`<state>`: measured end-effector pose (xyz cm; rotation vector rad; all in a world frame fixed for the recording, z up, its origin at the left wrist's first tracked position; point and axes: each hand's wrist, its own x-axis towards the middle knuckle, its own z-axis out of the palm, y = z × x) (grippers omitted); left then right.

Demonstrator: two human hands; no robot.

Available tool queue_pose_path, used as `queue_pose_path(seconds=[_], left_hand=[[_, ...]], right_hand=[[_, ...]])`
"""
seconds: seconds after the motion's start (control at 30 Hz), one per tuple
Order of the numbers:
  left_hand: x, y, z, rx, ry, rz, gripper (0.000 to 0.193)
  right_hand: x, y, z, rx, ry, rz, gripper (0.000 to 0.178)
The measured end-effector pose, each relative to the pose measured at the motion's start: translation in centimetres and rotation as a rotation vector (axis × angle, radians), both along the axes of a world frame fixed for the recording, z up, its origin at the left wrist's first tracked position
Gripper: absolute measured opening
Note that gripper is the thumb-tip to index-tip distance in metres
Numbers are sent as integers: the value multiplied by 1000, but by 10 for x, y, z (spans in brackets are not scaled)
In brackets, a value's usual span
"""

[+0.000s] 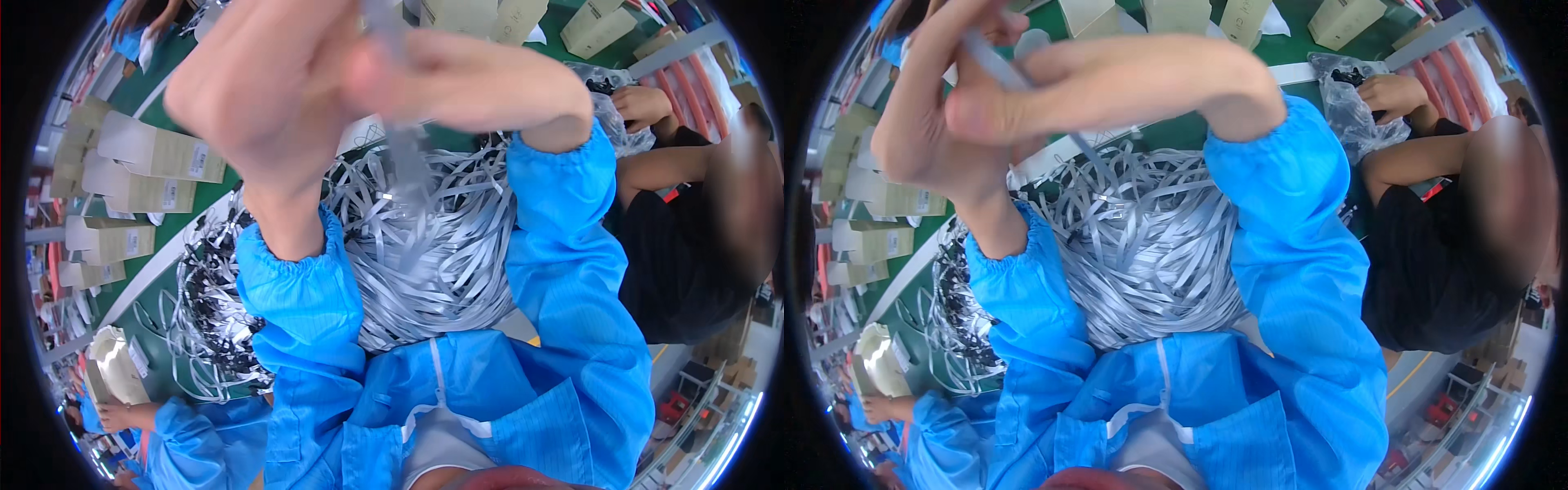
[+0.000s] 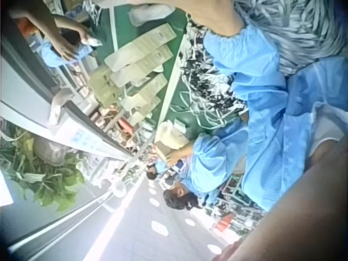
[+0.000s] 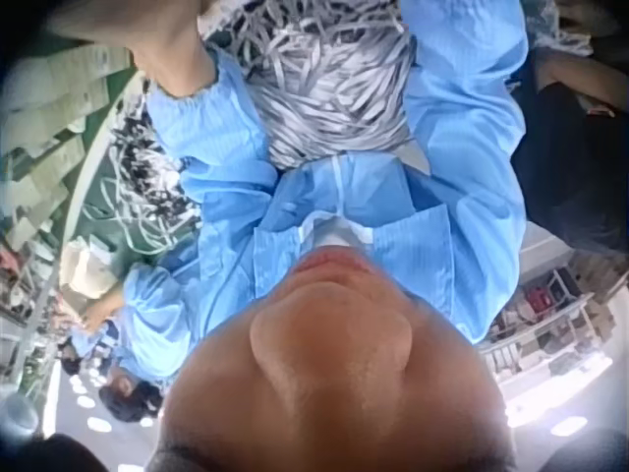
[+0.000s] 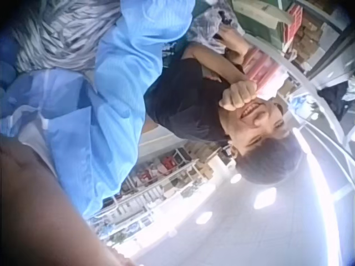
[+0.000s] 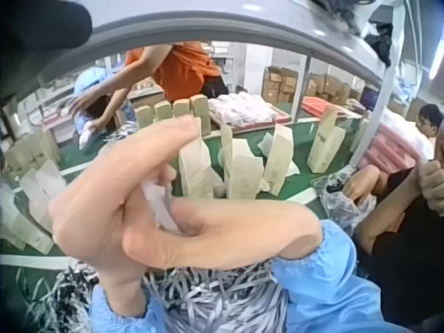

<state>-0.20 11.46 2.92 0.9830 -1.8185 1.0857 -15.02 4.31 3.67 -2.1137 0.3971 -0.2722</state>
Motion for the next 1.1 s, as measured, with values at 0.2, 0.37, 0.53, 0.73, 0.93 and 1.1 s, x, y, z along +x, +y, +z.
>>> queue_pose_path(seconds=[0.2, 0.37, 0.53, 0.73, 0.93, 1.1], left_hand=[[27, -3, 10, -161, 664, -355, 17], [52, -4, 6, 346, 739, -215, 35], [-3, -49, -50, 835, 684, -615, 59], [-57, -55, -69, 1190, 569, -243, 59], [-49, 16, 23, 1290, 483, 122, 34], [-53, -25, -20, 930, 689, -459, 56]], right_hand=[[-28, -22, 1, -55, 75, 141, 32], [-70, -33, 23, -9, -317, -363, 24], [-95, -64, 10, 84, -654, -237, 23], [-56, -81, -6, 597, -1118, 350, 27], [-111, -46, -6, -332, -112, -507, 26], [-71, -18, 26, -623, -165, -244, 19]])
